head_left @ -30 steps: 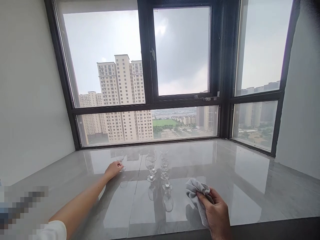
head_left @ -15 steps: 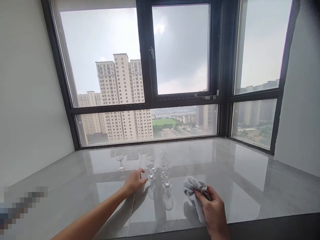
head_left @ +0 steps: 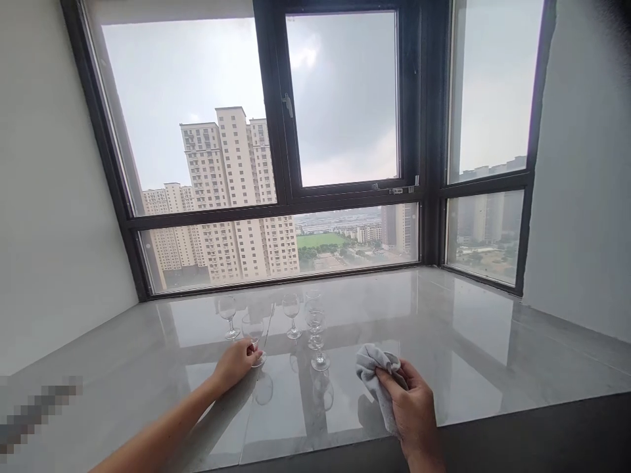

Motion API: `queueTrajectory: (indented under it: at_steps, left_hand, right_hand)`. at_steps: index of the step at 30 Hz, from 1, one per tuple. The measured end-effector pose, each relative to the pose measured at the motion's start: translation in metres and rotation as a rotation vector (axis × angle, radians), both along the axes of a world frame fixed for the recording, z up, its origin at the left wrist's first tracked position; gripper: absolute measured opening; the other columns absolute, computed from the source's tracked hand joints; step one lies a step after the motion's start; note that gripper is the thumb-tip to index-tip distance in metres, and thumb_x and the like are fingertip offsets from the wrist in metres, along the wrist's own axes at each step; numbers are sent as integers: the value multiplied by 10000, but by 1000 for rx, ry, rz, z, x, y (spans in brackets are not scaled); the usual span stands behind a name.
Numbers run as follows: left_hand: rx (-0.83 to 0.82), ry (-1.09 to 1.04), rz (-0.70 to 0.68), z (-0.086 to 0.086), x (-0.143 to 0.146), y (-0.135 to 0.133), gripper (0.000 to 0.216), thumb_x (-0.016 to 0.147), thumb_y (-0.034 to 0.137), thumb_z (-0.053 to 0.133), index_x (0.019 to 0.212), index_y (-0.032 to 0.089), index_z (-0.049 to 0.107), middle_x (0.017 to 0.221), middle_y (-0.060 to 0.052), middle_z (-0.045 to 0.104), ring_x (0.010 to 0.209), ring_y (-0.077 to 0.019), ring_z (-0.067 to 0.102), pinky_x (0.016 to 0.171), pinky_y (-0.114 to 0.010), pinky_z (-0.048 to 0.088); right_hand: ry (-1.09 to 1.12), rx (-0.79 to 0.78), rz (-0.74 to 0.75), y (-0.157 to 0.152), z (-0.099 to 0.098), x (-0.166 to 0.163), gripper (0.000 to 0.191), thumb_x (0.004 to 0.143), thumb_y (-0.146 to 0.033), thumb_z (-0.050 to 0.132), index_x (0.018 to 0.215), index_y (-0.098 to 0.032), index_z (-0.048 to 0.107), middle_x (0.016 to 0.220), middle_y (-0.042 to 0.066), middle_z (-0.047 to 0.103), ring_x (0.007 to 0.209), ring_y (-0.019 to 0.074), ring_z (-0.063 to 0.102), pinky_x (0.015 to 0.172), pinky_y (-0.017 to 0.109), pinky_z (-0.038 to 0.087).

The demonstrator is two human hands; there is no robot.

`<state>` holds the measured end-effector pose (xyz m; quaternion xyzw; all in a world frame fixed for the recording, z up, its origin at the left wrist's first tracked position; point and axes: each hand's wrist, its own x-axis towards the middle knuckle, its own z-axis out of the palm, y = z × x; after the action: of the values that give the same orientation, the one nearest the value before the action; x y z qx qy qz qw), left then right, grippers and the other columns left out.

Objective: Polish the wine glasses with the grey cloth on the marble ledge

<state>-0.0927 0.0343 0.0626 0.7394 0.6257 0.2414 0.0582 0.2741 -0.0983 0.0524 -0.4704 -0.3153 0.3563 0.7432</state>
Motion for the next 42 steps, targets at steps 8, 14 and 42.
queueTrajectory:
  at_steps: [8, 14, 42]
  left_hand:
    - [-62, 94, 235, 13, -84, 12, 279, 846, 507, 566, 792, 235, 531, 747, -11, 680, 736, -216, 631, 621, -267, 353]
    - [66, 133, 143, 8, -48, -21, 338, 924, 463, 417, 671, 240, 437, 630, 13, 587, 624, -184, 549, 589, -275, 316]
    - [48, 13, -202, -9, -38, -53, 331, 882, 356, 579, 1158, 324, 757, 1296, -16, 701, 1282, -289, 540, 1103, -412, 411]
  right_hand:
    - [0, -1, 37, -3, 8, -3, 422, 596, -466, 839, 860, -152, 742, 781, 64, 762, 718, 218, 665, 603, 261, 518]
    - [-38, 18, 10, 0, 7, -5, 369, 622, -456, 807, 824, -154, 742, 752, 61, 753, 733, 227, 667, 622, 275, 515]
    - [-17, -16, 40, -3, 12, -9, 386, 573, -457, 820, 814, -166, 741, 751, 64, 749, 740, 253, 680, 609, 287, 532]
